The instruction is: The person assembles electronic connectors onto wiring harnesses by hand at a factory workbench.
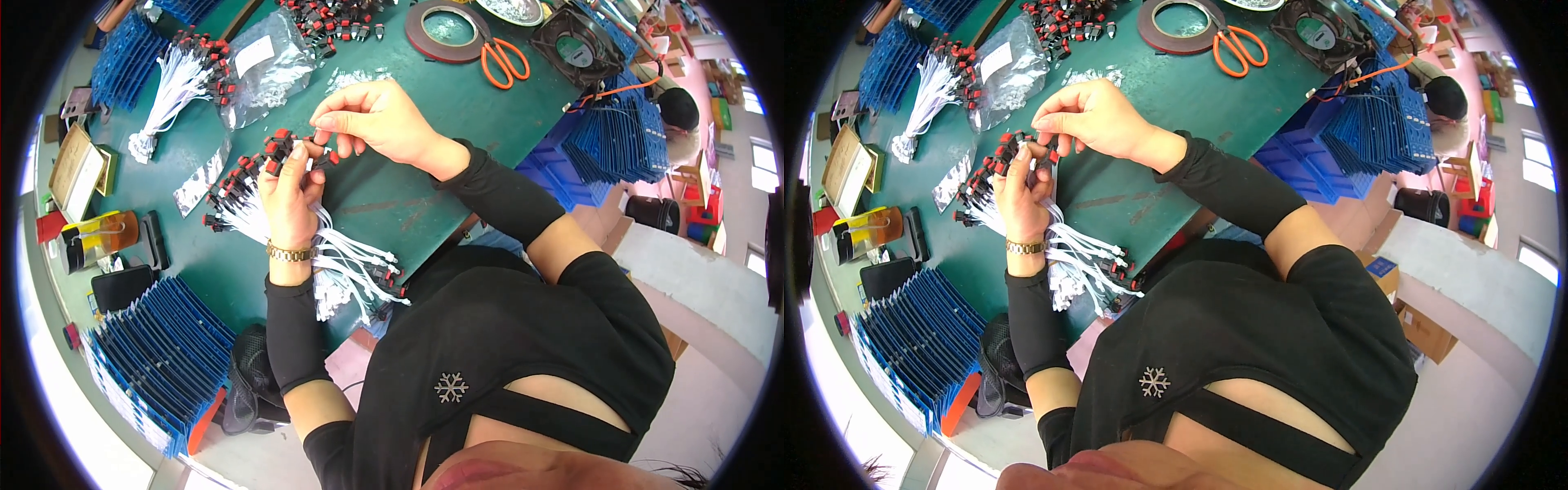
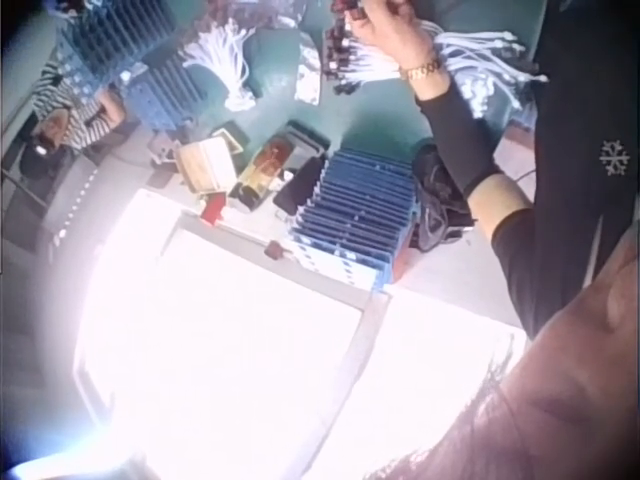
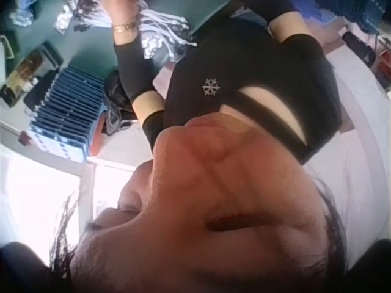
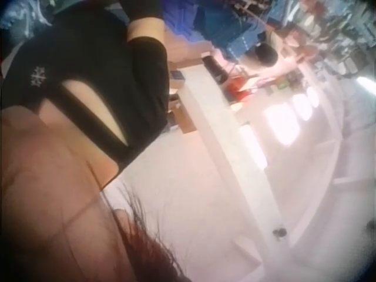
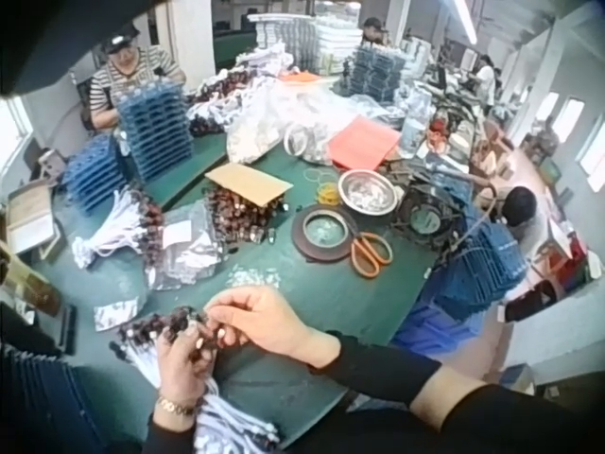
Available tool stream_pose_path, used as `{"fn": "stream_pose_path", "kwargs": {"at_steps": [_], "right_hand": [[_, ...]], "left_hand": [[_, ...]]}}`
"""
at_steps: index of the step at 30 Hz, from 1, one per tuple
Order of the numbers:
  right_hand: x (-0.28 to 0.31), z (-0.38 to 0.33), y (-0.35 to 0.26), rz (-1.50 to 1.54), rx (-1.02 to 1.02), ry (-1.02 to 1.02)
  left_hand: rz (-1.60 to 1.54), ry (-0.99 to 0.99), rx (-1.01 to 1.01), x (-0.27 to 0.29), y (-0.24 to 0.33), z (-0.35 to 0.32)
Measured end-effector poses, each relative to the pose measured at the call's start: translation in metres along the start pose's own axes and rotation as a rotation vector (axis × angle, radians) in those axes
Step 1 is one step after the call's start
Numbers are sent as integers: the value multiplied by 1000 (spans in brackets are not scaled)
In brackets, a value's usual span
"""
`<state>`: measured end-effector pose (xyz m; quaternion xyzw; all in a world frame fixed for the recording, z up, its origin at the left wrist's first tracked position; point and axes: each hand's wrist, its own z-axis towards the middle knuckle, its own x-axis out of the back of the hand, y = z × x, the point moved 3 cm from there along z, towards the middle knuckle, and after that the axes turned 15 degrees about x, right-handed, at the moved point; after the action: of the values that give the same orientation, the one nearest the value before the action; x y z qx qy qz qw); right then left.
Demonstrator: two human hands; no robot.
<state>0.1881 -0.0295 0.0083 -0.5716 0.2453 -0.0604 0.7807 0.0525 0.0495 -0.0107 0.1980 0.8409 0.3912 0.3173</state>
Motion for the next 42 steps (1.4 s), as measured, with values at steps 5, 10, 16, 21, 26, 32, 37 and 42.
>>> {"fn": "stream_pose_path", "kwargs": {"at_steps": [5, 10, 16, 21, 26, 32, 37, 42], "right_hand": [[0, 0, 7, 14, 82, -11], [-4, -3, 5, -44, 143, -44], [-11, -5, 7, 136, 236, -31], [-9, -7, 1, 36, 194, -40], [-8, -7, 1, 86, 159, -24], [-6, -8, -7, -37, 139, -56], [-5, -7, -3, -23, 164, -101], [-3, -6, -11, -176, 232, -142]], "left_hand": [[105, -63, -29, 2, -1, -1], [61, -145, -72, 0, 0, -4], [43, -210, -63, 1, -2, -4], [55, -219, -66, 0, -2, -5], [30, -249, -72, 0, -2, -5], [42, -235, -65, 0, -3, -4], [59, -246, -76, 0, -4, -5], [69, -223, -74, 0, -4, -5]]}}
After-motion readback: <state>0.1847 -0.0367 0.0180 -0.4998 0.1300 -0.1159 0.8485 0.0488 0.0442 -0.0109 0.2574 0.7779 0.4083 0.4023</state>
